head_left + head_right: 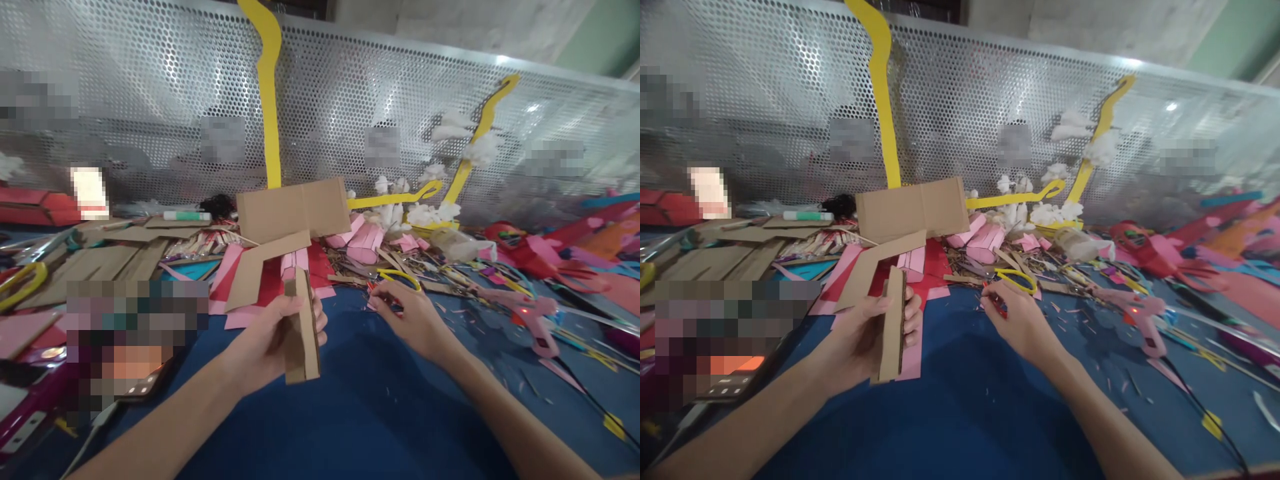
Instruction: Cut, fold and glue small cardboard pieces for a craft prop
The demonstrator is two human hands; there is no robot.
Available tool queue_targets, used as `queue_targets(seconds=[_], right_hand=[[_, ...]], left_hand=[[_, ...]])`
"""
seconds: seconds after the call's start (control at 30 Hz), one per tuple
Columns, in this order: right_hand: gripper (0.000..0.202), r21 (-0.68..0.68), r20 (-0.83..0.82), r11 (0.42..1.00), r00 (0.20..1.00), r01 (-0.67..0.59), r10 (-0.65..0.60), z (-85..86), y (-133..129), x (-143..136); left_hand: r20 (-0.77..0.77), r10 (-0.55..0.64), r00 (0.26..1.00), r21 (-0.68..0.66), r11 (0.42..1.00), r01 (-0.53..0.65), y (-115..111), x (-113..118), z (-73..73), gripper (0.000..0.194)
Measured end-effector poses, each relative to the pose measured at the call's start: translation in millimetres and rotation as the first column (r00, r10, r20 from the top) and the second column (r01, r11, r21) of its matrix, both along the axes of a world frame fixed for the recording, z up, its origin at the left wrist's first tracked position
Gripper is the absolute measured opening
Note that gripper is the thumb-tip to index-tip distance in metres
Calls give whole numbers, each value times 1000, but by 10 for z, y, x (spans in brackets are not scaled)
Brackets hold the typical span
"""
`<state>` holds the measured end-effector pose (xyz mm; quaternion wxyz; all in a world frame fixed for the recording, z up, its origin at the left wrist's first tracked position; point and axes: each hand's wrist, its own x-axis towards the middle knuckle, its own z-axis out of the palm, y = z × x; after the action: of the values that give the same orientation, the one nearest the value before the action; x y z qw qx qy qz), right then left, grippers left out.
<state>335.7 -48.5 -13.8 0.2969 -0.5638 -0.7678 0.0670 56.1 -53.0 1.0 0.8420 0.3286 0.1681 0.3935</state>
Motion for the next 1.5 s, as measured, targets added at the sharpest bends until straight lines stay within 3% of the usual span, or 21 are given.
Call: queue_targets(seconds=[0.27, 0.4, 0.57, 0.7, 0.83, 1.0, 1.13, 1.5], right_hand=[[16, 17, 44, 1000, 999, -26, 26, -18, 0, -10], [17, 20, 41, 999, 999, -37, 36, -2, -40, -50], [22, -80, -100, 970, 970, -230, 222, 127, -236, -269], [28, -164, -151, 901, 913, -401, 379, 146, -380, -484], [25, -173, -56, 920, 936, -351, 347, 54, -385, -571], [25, -163, -13, 933, 947, -320, 322, 22, -353, -559], [24, -154, 0, 935, 946, -319, 323, 49, -369, -569], [30, -165, 21, 935, 947, -314, 321, 26, -351, -574]], left_hand=[[-266, 32, 963, -25, 999, -40, -59, 16, 89, 30], [-348, 64, 935, 82, 996, -38, -83, 53, 96, 35], [-464, 214, 859, 177, 973, -147, -76, 143, 10, 41], [-418, 248, 874, 121, 969, -217, -52, 189, -44, 40], [-423, 125, 897, 93, 991, -94, -54, 194, -67, 36], [-524, 304, 796, 331, 933, -138, -28, 193, -148, 25], [-548, 299, 782, 340, 933, -119, -1, 182, -184, 25], [-582, 322, 747, 372, 922, -108, -42, 170, -112, 16]])
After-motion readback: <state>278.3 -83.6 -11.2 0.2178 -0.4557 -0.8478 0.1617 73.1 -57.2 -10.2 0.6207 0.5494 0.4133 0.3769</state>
